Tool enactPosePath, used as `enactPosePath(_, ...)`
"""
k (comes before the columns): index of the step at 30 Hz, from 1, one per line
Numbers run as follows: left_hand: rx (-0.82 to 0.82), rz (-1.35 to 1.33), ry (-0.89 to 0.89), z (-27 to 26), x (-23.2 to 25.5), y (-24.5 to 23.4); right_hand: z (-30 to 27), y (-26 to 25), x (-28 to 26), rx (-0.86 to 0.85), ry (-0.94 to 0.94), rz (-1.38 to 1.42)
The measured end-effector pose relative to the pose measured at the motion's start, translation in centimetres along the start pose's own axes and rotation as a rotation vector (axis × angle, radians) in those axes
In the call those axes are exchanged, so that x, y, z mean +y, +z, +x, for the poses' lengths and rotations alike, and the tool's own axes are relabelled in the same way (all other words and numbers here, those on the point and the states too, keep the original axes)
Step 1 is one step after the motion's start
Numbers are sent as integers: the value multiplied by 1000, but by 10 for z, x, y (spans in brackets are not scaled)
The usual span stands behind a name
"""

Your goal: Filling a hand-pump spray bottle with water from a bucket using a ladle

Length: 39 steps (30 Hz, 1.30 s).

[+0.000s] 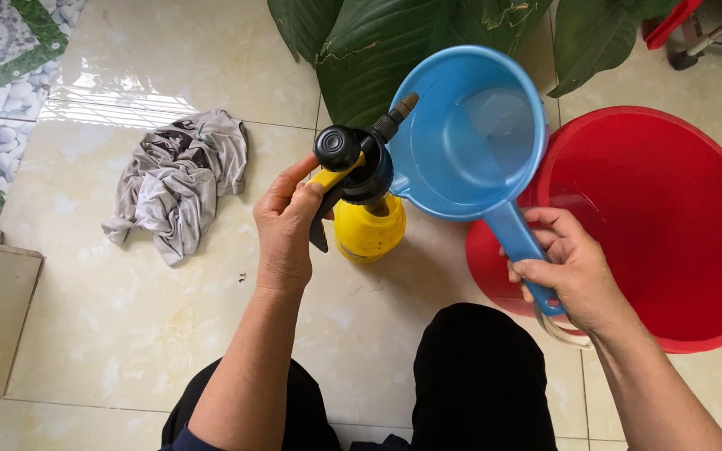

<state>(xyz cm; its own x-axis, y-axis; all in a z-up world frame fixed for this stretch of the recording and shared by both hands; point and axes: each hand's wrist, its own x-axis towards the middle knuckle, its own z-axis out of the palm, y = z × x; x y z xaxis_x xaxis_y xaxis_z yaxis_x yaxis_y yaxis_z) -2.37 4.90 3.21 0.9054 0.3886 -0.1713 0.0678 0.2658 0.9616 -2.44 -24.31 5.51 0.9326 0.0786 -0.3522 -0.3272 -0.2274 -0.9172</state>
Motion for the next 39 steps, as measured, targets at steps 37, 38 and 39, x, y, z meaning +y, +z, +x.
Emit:
enactPosePath(37,0,7,5,0,0,2,-8,2,-21,73,40,-157)
enactPosePath(38,1,2,2,-1,0,2,-8,1,-20,68,29,-148)
enactPosePath(39,2,-3,-1,-1,0,3,-8,1,-19,64,18,-139)
